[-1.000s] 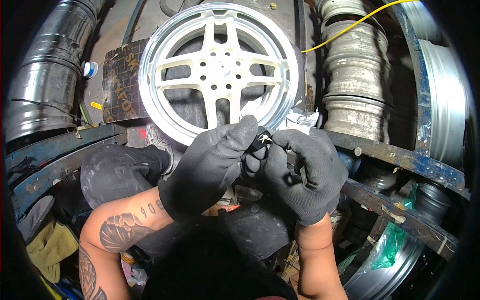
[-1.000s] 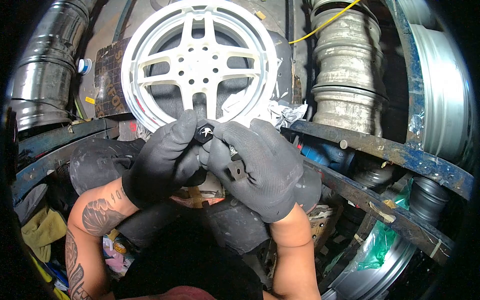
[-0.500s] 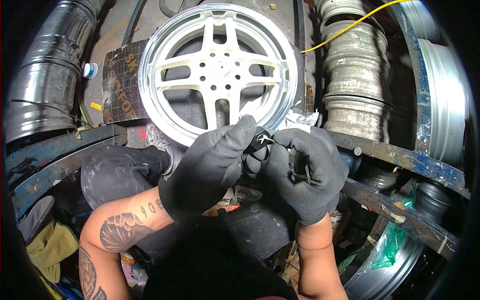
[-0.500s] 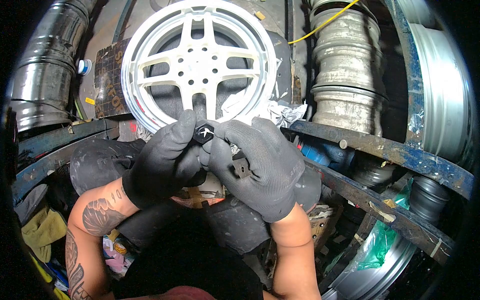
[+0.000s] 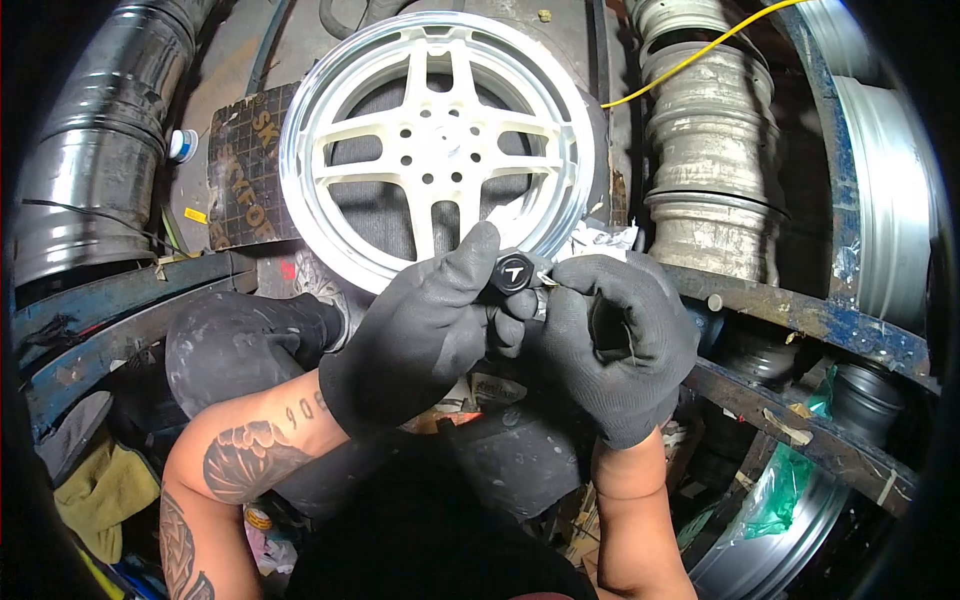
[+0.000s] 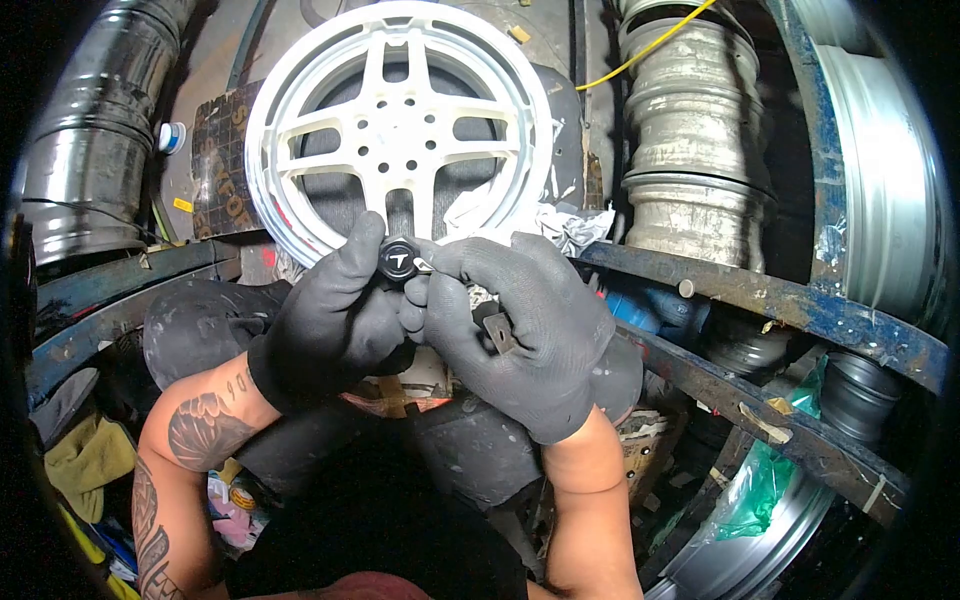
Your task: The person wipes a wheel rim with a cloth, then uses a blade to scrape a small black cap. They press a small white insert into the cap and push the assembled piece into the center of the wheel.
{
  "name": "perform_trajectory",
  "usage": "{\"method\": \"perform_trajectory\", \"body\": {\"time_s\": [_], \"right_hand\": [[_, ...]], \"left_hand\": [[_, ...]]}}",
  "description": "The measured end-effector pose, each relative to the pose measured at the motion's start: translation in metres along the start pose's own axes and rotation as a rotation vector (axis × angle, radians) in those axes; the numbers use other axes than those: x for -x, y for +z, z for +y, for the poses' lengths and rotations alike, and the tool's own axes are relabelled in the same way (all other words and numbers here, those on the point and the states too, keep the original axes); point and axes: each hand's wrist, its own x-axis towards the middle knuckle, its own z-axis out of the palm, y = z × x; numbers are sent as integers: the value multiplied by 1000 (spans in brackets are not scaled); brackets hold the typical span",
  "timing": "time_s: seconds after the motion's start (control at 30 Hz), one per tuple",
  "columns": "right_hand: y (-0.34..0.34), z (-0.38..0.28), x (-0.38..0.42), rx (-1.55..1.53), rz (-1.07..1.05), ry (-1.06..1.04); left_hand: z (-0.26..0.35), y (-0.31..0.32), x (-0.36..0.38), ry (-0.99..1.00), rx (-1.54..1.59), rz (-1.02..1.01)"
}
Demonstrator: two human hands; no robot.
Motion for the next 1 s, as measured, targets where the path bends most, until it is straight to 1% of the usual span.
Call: {"method": "perform_trajectory", "body": {"time_s": [0.1, 0.2, 0.23, 0.33, 0.43, 0.47, 0.5, 0.57, 0.67, 0.7, 0.73, 0.8, 0.9, 1.0], "right_hand": [[-3, -6, 0, -78, 53, 102], [-4, 8, 1, -92, 116, 28], [-6, 11, -1, -84, 113, 5], [-14, 8, -2, -88, 4, 45], [-23, 5, -1, -109, -221, 26], [-22, 3, 0, -135, -259, 9], [-20, 2, 1, -160, -296, -9], [-16, 2, 6, -175, -391, -13], [-9, 4, 11, -149, -477, -62], [-10, 5, 11, -76, -574, -61], [-9, 6, 12, -48, -583, -63], [-6, 7, 15, 10, -601, -63], [-4, 11, 17, 36, -534, -30], [-7, 17, 16, 55, -552, -23]], "left_hand": [[-5, -10, -4, 80, 104, -189], [-3, -8, -5, 108, 203, -67], [0, -11, -6, 68, 162, -94], [5, -14, -7, 116, 136, -139], [12, -16, -11, 157, 86, -143], [14, -18, -13, 174, 69, -147], [17, -21, -15, 135, 121, -175], [17, -23, -21, 163, 125, -153], [17, -26, -29, 183, 144, -103], [15, -28, -33, 193, 147, -82], [15, -32, -36, 202, 149, -60], [18, -36, -39, 186, 64, -88], [20, -41, -44, 212, 1, -122], [20, -51, -55, 241, 53, -120]]}}
